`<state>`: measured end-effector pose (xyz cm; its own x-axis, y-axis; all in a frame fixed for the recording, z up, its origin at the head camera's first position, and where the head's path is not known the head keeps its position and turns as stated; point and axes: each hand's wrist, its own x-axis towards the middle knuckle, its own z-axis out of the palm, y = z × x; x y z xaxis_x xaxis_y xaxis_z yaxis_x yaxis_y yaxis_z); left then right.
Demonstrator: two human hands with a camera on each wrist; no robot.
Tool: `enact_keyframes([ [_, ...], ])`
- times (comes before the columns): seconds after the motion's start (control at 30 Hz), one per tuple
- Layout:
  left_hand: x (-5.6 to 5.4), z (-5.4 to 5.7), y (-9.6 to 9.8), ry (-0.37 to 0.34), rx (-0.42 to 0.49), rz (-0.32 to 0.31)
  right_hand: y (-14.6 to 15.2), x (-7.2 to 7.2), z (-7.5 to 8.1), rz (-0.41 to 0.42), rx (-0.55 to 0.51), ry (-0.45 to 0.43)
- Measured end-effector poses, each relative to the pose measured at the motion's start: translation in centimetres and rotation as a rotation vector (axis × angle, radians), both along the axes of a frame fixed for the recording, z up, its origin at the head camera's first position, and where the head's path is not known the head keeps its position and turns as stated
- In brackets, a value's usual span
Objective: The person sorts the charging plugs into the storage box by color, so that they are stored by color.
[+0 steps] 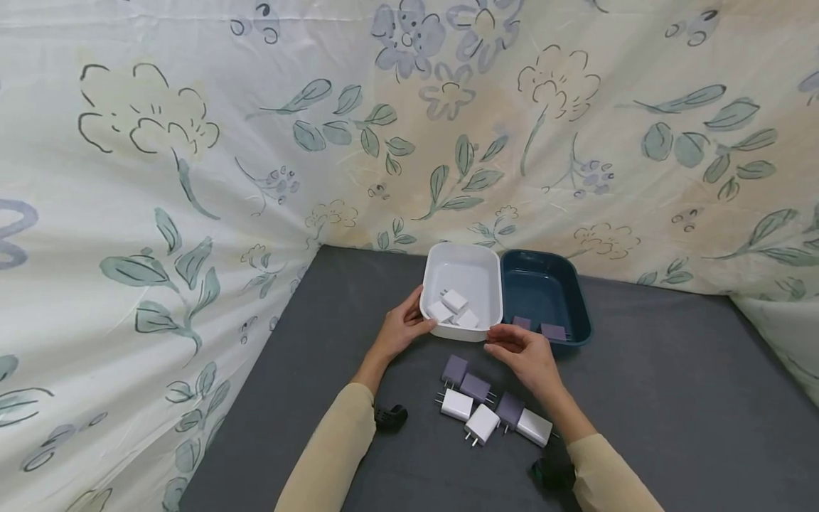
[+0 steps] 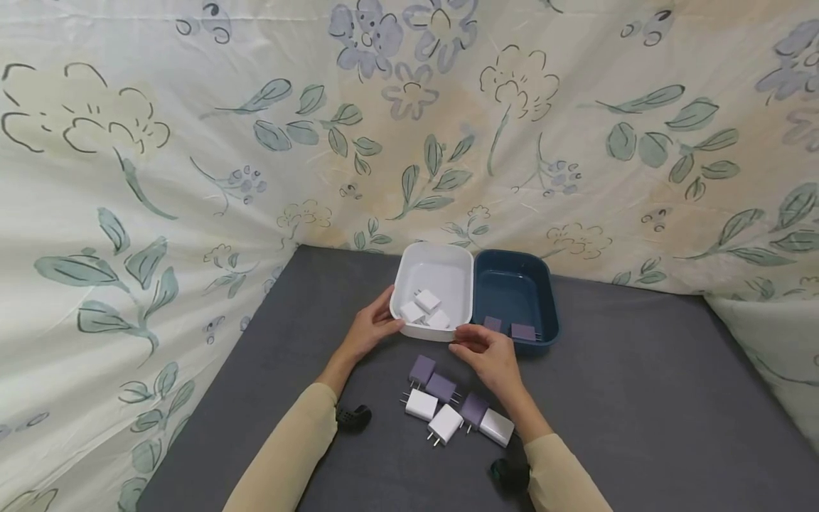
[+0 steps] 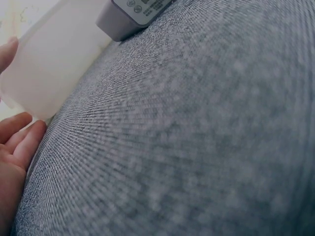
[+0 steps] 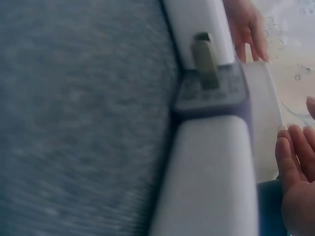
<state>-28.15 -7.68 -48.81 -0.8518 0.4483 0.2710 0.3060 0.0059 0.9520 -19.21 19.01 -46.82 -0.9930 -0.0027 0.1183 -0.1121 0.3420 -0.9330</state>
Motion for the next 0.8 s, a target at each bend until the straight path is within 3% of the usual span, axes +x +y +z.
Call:
enact_keyframes([
  [0.8, 0.1, 0.2, -0.1, -0.018, -0.01, -0.015, -1.0, 1.9, -1.5, 0.161, 0.107, -0.043],
])
